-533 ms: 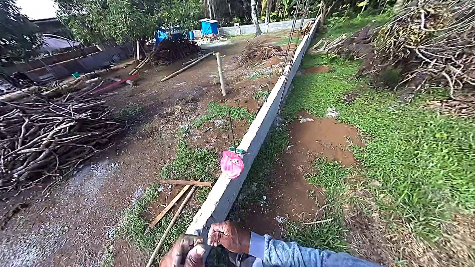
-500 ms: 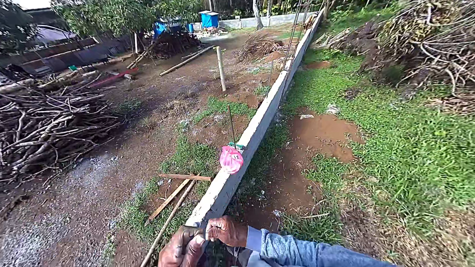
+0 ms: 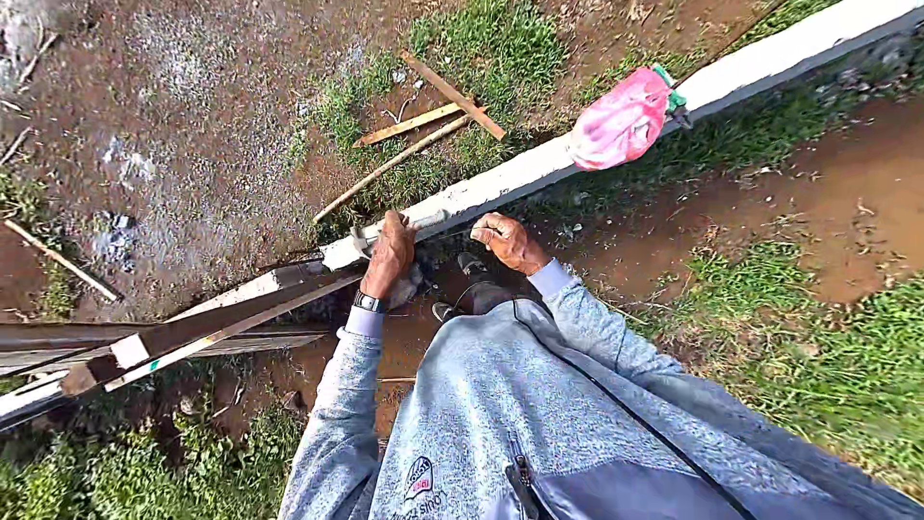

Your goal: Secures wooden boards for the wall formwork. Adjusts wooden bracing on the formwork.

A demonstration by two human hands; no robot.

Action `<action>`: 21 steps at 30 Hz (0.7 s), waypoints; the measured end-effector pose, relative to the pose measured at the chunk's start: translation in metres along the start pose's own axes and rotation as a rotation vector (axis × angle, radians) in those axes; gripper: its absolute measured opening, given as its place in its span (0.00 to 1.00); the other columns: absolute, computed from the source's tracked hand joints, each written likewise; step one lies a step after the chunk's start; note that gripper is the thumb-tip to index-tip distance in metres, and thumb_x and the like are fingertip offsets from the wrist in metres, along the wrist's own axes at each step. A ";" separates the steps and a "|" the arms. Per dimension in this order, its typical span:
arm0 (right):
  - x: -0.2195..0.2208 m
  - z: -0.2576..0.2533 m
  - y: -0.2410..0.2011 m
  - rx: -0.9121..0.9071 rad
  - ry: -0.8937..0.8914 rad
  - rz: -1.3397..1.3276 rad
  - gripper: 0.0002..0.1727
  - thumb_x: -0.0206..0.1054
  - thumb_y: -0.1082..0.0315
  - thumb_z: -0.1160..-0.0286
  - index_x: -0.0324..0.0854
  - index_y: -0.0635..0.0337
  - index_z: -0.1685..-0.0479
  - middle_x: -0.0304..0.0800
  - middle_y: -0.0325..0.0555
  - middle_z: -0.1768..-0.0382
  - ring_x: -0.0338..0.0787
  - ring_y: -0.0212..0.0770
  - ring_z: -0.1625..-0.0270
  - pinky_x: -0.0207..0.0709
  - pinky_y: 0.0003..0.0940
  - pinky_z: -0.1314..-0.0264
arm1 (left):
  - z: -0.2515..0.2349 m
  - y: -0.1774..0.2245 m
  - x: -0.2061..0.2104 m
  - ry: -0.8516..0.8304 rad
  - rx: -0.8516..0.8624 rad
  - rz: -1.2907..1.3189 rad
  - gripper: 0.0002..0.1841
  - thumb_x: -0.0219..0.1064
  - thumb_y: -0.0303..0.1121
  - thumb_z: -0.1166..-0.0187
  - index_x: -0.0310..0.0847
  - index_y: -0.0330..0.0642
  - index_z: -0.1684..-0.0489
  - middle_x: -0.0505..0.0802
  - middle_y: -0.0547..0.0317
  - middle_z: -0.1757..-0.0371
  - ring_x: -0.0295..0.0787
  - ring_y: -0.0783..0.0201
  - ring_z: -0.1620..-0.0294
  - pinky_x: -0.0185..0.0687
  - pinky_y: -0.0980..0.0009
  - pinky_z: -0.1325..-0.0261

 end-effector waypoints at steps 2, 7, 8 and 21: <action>-0.014 -0.028 0.028 0.029 0.001 0.170 0.14 0.65 0.55 0.15 0.91 0.54 0.52 0.90 0.48 0.51 0.88 0.45 0.45 0.81 0.48 0.35 | -0.006 -0.007 0.039 -0.312 -0.081 0.035 0.28 0.51 0.57 0.10 0.68 0.44 0.26 0.91 0.42 0.51 0.93 0.44 0.53 0.88 0.40 0.50; -0.021 -0.081 0.085 0.147 -0.029 0.365 0.15 0.66 0.53 0.16 0.88 0.56 0.51 0.89 0.54 0.49 0.88 0.53 0.40 0.81 0.55 0.32 | -0.050 -0.017 0.108 -0.567 -0.125 0.378 0.25 0.62 0.48 0.14 0.69 0.44 0.26 0.91 0.48 0.59 0.88 0.57 0.72 0.88 0.57 0.66; -0.023 -0.091 0.096 0.182 -0.024 0.403 0.15 0.67 0.54 0.16 0.88 0.56 0.49 0.89 0.56 0.46 0.88 0.55 0.38 0.80 0.58 0.31 | -0.069 -0.019 0.117 -0.553 -0.116 0.365 0.24 0.61 0.47 0.12 0.69 0.41 0.27 0.91 0.47 0.61 0.89 0.55 0.73 0.89 0.55 0.65; -0.008 -0.165 0.164 0.071 -0.106 0.769 0.20 0.72 0.59 0.22 0.84 0.50 0.32 0.88 0.56 0.37 0.83 0.62 0.29 0.78 0.60 0.28 | -0.215 -0.053 0.201 -0.360 -0.179 -0.118 0.16 0.70 0.47 0.22 0.90 0.54 0.41 0.86 0.41 0.32 0.81 0.38 0.30 0.74 0.31 0.33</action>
Point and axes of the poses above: each hand's wrist, its own z-axis away from the middle knuckle, its own x-axis out of the palm, y = z × x, the point moved 5 cm from there along -z, towards the middle knuckle
